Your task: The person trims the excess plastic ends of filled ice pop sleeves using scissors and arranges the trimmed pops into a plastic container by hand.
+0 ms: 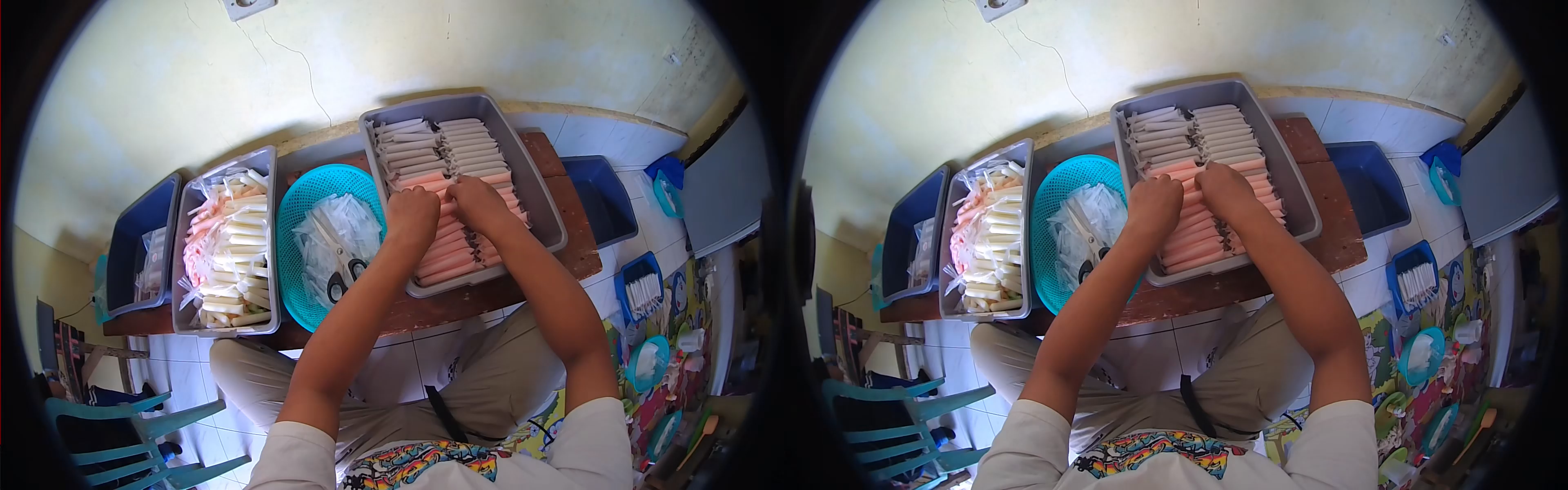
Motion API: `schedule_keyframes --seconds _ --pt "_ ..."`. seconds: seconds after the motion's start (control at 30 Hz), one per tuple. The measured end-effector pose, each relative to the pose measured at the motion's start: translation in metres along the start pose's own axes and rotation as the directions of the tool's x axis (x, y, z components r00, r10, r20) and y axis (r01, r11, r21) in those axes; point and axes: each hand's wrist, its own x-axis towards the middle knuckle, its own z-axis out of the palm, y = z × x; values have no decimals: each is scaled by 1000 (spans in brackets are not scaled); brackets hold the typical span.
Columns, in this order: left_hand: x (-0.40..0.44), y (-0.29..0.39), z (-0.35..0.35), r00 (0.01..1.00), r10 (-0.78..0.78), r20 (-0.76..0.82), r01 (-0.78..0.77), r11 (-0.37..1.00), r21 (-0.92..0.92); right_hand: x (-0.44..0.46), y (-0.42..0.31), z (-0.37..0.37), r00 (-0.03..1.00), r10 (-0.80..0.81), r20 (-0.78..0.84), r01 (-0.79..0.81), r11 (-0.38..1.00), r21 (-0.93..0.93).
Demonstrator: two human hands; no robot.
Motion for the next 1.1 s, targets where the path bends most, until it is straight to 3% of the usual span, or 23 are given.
schedule_keyframes --seconds 0.23,0.4,0.53,0.6,0.63,0.7,0.83,0.9,0.93,1.0,1.1 --pt "-2 -1 6 996 18 -82 -15 999 39 -2 -9 -12 998 54 26 -54 998 14" --pt "-5 -4 4 963 28 -268 -56 994 -97 -8 -9 -31 991 130 29 -132 987 90" --pt "-10 -4 -7 939 26 -344 -91 980 -175 -15 -9 -45 995 103 -15 -102 993 65" --pt "-11 -5 -11 902 -20 -431 -142 930 -340 -18 -11 -49 994 81 -69 -75 994 84" --pt "-9 -7 -12 900 -20 -436 -143 931 -337 -18 -11 -51 994 78 -75 -72 994 81" --pt "-8 -10 -14 905 -174 -388 -144 733 -665 -19 -12 -53 998 -16 -58 28 978 208" --pt "-16 -15 -26 856 -244 -455 -230 610 -758 -13 -27 -45 979 -77 -189 142 922 360" --pt "-21 -18 -34 897 -408 -172 -23 345 -938 -10 -41 -47 959 -111 -262 214 889 405" --pt "-22 -23 -33 896 -410 -173 -22 348 -937 -10 -49 -48 958 -113 -263 216 887 407" --pt "-23 -32 -34 898 -398 -186 -138 146 -980 -8 -63 -52 953 -88 -291 230 835 501" --pt "-31 -39 -38 869 -416 -268 -207 185 -961 -6 -76 -54 941 -111 -321 269 819 507"
